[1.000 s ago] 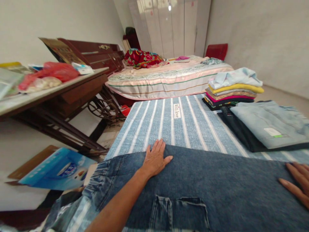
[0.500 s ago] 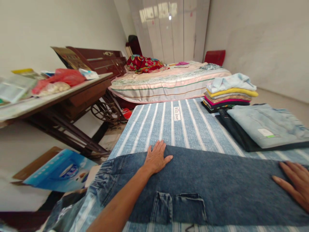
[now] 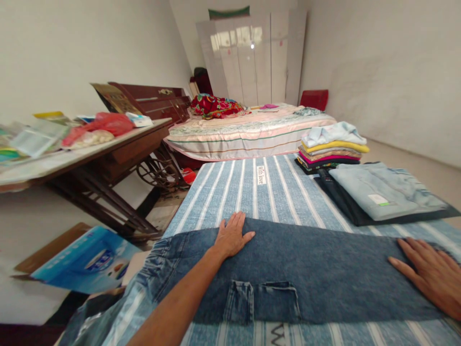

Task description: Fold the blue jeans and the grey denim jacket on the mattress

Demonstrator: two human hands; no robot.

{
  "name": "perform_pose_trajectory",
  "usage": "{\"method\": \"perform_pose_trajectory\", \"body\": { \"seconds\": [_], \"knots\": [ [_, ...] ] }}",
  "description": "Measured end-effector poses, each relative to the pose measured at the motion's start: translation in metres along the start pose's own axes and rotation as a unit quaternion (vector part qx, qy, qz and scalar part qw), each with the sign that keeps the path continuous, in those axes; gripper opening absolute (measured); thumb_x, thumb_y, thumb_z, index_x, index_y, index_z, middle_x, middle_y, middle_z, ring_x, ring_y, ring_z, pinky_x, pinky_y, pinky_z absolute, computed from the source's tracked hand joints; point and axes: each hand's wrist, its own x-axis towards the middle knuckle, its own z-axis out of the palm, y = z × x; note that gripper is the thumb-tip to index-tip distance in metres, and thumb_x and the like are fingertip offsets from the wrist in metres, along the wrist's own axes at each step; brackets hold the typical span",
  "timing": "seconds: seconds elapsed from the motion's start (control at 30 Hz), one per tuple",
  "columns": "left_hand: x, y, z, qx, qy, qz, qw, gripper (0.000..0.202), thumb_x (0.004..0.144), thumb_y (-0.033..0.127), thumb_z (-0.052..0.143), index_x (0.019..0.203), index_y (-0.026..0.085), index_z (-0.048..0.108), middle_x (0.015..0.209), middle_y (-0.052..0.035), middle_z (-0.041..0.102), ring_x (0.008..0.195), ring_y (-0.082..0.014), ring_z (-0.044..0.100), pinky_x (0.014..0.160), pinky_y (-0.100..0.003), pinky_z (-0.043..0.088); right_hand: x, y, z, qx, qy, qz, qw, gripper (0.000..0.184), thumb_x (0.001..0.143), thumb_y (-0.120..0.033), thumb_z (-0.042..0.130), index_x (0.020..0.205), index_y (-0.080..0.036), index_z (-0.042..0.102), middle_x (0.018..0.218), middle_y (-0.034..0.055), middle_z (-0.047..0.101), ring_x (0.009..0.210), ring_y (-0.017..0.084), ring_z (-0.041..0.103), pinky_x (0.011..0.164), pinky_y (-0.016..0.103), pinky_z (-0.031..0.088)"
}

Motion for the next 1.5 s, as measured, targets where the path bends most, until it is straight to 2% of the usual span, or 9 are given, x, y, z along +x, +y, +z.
{"method": "perform_pose_trajectory", "body": {
  "seconds": [0.13,0.37,0.57,0.8,0.93,1.1,1.23,1.37,1.5],
  "knots": [
    [0.001,-0.001,-0.001,-0.004,-0.009,0.000,1.000,0.072,0.088,0.064,0.027,0.145,0.021,0.025,0.153,-0.0091,0.020,0.141,-0.0272,0.014,0.110,-0.053,0.016,-0.006,0.003,0.007,0.007,-0.020,0.017,1.000,0.048,0.084,-0.016,0.030,0.104,-0.032,0.069,0.126,0.0107,0.050,0.125,0.042,0.035,0.088,0.060,0.039],
    [0.000,-0.001,0.000,-0.014,-0.012,-0.002,1.000,0.072,0.087,0.064,0.028,0.144,0.021,0.027,0.153,-0.0092,0.020,0.141,-0.0274,0.013,0.110,-0.054,0.016,-0.012,0.006,0.014,0.024,-0.020,0.021,0.999,0.047,0.083,-0.019,0.030,0.105,-0.032,0.070,0.126,0.0093,0.049,0.129,0.041,0.030,0.090,0.060,0.038],
    [0.002,-0.002,-0.006,-0.045,-0.023,-0.005,0.999,0.075,0.087,0.064,0.029,0.147,0.019,0.018,0.154,-0.0102,0.017,0.141,-0.0266,0.012,0.110,-0.055,0.016,-0.007,0.003,0.010,0.009,-0.026,0.030,0.999,0.050,0.085,-0.017,0.026,0.103,-0.031,0.070,0.124,0.0106,0.052,0.127,0.041,0.033,0.089,0.060,0.038],
    [-0.003,0.006,-0.010,-0.009,0.024,0.003,1.000,0.069,0.090,0.057,0.030,0.146,0.017,0.021,0.154,-0.0084,0.016,0.142,-0.0256,0.011,0.112,-0.052,0.014,-0.003,0.000,0.004,0.006,-0.038,0.042,0.998,0.052,0.086,-0.019,0.023,0.102,-0.031,0.071,0.123,0.0107,0.054,0.125,0.039,0.035,0.090,0.059,0.038],
    [-0.001,0.011,-0.005,0.007,0.032,0.026,0.999,0.069,0.091,0.058,0.029,0.145,0.015,0.025,0.153,-0.0094,0.020,0.141,-0.0246,0.014,0.113,-0.050,0.014,-0.003,0.001,0.003,0.009,-0.025,0.024,0.999,0.050,0.085,-0.020,0.025,0.101,-0.033,0.071,0.123,0.0112,0.053,0.126,0.041,0.034,0.088,0.059,0.040],
    [0.007,0.010,-0.002,0.007,0.010,0.030,0.999,0.070,0.091,0.060,0.026,0.143,0.013,0.028,0.152,-0.0105,0.023,0.141,-0.0247,0.017,0.113,-0.051,0.014,-0.003,0.004,0.005,-0.004,0.004,0.003,1.000,0.049,0.082,-0.021,0.029,0.099,-0.034,0.072,0.121,0.0134,0.052,0.123,0.043,0.036,0.082,0.059,0.042],
    [0.009,0.008,0.003,0.006,0.009,0.029,1.000,0.071,0.091,0.061,0.024,0.143,0.014,0.029,0.152,-0.0093,0.023,0.141,-0.0239,0.016,0.113,-0.050,0.014,-0.003,0.005,0.003,0.002,0.004,-0.013,1.000,0.046,0.079,-0.022,0.033,0.099,-0.033,0.073,0.121,0.0157,0.052,0.123,0.045,0.036,0.082,0.060,0.041],
    [0.010,0.008,0.005,0.007,0.009,0.031,0.999,0.070,0.090,0.062,0.025,0.143,0.016,0.030,0.152,-0.0090,0.024,0.141,-0.0241,0.016,0.112,-0.050,0.015,-0.005,0.003,0.003,0.040,-0.011,0.028,0.999,0.045,0.079,-0.028,0.033,0.098,-0.035,0.073,0.123,0.0153,0.052,0.126,0.044,0.033,0.087,0.062,0.037],
    [0.010,0.009,0.006,0.009,0.003,0.028,1.000,0.071,0.090,0.063,0.024,0.143,0.016,0.029,0.152,-0.0094,0.023,0.141,-0.0257,0.016,0.111,-0.055,0.014,-0.008,0.002,0.006,0.078,-0.013,0.055,0.995,0.045,0.078,-0.033,0.032,0.097,-0.034,0.073,0.124,0.0164,0.052,0.129,0.042,0.030,0.089,0.063,0.033]
  ]
}}
